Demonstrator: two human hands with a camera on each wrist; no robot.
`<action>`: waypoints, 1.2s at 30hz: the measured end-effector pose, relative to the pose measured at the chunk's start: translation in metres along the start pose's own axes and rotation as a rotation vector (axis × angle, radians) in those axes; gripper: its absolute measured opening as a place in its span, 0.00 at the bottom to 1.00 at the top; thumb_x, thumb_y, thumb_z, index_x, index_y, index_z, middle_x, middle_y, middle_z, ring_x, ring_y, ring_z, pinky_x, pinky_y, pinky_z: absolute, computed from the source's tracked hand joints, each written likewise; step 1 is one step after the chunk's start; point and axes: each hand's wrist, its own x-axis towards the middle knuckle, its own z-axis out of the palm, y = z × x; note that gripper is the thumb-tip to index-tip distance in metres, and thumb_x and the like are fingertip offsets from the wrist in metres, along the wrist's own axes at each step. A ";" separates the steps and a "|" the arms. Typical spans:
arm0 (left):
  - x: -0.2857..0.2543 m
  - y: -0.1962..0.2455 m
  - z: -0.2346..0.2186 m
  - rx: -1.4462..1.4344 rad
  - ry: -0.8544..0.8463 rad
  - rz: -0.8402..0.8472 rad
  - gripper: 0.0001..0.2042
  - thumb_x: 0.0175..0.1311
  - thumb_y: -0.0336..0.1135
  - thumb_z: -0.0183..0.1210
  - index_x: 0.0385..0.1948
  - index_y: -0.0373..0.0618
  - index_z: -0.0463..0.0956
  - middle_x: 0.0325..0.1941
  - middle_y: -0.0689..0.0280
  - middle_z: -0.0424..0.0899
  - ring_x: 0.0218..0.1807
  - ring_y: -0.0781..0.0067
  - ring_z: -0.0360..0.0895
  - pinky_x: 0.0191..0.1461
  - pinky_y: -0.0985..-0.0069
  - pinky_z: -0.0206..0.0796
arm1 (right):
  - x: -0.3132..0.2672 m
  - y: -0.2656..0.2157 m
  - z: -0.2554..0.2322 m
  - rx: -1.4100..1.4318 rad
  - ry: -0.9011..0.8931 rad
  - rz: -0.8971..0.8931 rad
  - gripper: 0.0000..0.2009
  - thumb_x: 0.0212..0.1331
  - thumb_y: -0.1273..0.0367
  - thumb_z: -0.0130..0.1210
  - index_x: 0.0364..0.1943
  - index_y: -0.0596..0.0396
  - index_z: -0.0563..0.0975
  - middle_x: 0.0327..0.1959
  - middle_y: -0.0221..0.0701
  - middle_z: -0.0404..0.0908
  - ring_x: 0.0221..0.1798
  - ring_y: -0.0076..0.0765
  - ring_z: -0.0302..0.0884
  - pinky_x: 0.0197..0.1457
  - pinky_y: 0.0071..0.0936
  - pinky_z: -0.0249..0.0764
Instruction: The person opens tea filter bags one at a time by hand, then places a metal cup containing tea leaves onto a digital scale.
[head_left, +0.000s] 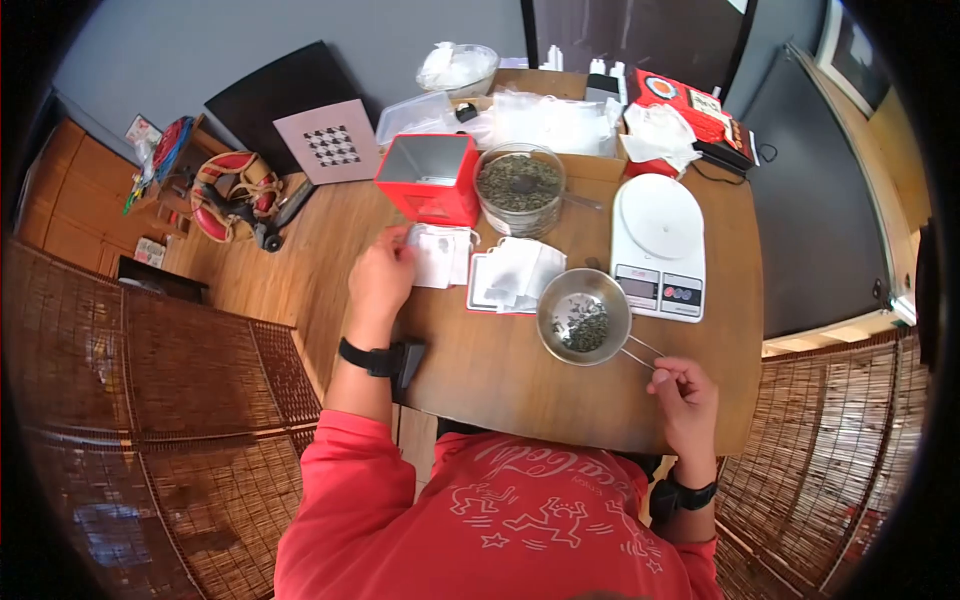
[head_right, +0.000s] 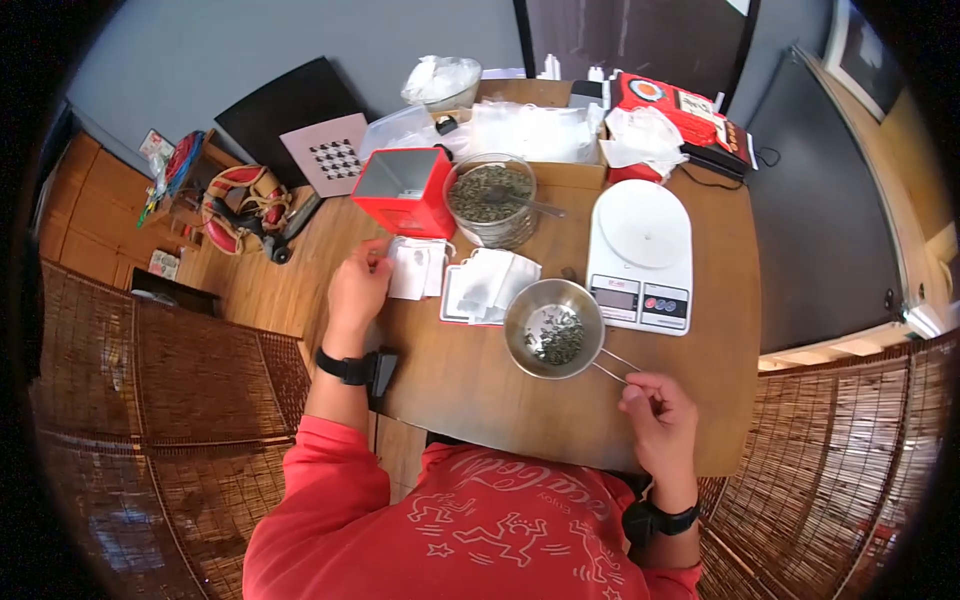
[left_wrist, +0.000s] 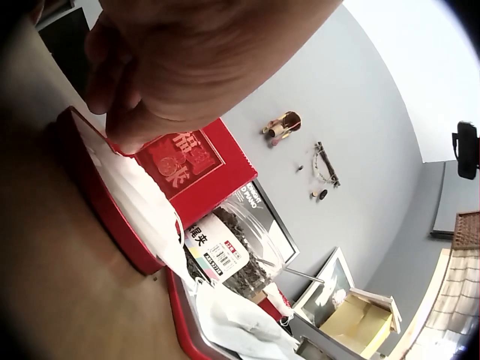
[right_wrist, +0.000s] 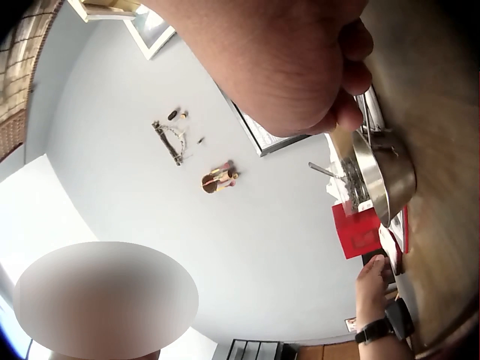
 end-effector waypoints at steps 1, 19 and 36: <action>0.000 0.007 0.006 -0.004 -0.004 0.003 0.19 0.60 0.43 0.62 0.52 0.52 0.80 0.39 0.62 0.89 0.45 0.53 0.85 0.48 0.58 0.75 | -0.002 0.000 -0.004 0.005 0.005 -0.018 0.06 0.67 0.76 0.56 0.45 0.62 0.80 0.32 0.25 0.81 0.34 0.17 0.77 0.40 0.17 0.72; 0.000 -0.010 0.007 -0.184 0.025 0.137 0.10 0.64 0.36 0.60 0.41 0.42 0.81 0.32 0.53 0.85 0.36 0.56 0.84 0.41 0.65 0.73 | -0.004 -0.006 0.002 -0.019 0.015 -0.059 0.07 0.66 0.73 0.59 0.45 0.59 0.81 0.30 0.24 0.82 0.32 0.14 0.75 0.36 0.16 0.71; -0.078 0.082 -0.005 -0.809 -0.114 0.399 0.03 0.68 0.26 0.61 0.41 0.41 0.79 0.41 0.70 0.83 0.44 0.82 0.76 0.50 0.80 0.68 | 0.004 -0.016 0.017 -0.034 -0.022 -0.094 0.09 0.65 0.75 0.60 0.47 0.57 0.81 0.31 0.23 0.82 0.32 0.13 0.72 0.36 0.16 0.70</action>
